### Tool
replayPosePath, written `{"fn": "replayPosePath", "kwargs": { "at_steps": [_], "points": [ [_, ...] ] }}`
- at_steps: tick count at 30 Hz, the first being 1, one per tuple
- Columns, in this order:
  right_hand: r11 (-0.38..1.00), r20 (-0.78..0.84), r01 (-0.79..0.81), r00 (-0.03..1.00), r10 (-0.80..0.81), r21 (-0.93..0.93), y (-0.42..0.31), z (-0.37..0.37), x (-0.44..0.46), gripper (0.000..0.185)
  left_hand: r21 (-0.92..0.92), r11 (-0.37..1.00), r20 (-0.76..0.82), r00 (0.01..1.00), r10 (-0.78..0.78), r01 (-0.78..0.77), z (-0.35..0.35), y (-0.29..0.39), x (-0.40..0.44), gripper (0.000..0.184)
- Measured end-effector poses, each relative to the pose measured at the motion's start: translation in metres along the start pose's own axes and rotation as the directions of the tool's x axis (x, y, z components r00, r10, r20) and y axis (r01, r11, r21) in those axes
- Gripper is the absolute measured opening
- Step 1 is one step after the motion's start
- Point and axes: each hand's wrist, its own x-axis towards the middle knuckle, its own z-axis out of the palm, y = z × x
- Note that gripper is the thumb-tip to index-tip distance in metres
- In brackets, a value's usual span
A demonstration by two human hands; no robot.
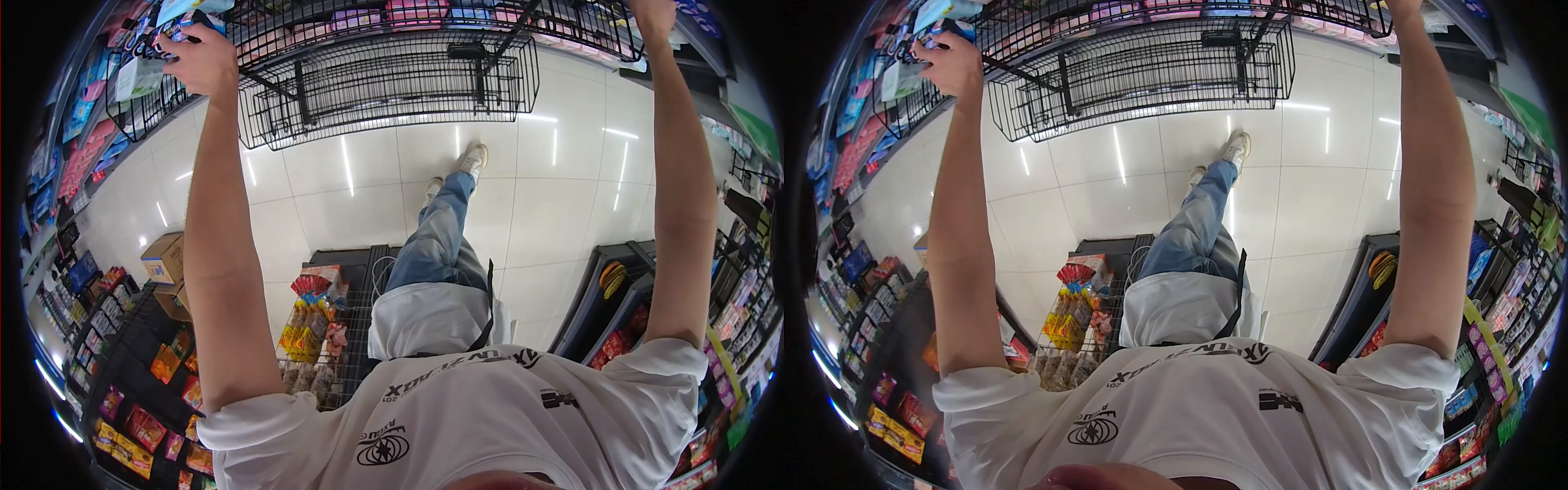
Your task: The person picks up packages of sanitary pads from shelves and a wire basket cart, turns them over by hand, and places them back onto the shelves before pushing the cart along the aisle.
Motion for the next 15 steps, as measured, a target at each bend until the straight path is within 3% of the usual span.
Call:
{"fn": "replayPosePath", "kwargs": {
  "at_steps": [4, 7, 8, 11, 15],
  "points": [
    [0.993, 0.079, -0.068, 0.995, 0.060, 0.100, -0.006, -0.012, 0.001, 0.030, -0.017, 1.000, -0.012, 1.000, 0.003, -0.003, 0.001, 0.000, 0.001, 0.054],
    [1.000, 0.010, 0.023, 1.000, -0.023, -0.002, -0.011, -0.013, -0.004, 0.029, -0.039, 0.999, 0.003, 1.000, -0.016, 0.016, -0.002, 0.001, -0.002, 0.052],
    [0.997, 0.061, -0.022, 0.998, 0.017, 0.073, -0.013, -0.016, -0.004, 0.031, -0.044, 0.999, -0.009, 1.000, -0.020, 0.020, -0.004, 0.000, -0.001, 0.052],
    [0.999, -0.010, 0.023, 1.000, -0.023, -0.032, -0.008, -0.006, -0.006, 0.033, -0.020, 0.999, -0.004, 0.999, -0.039, 0.039, -0.001, 0.002, -0.001, 0.051],
    [0.999, 0.031, -0.051, 0.998, 0.051, 0.013, -0.015, -0.014, -0.008, 0.034, 0.005, 0.997, 0.058, 0.995, -0.080, 0.080, -0.010, 0.009, -0.001, 0.053]
  ]
}}
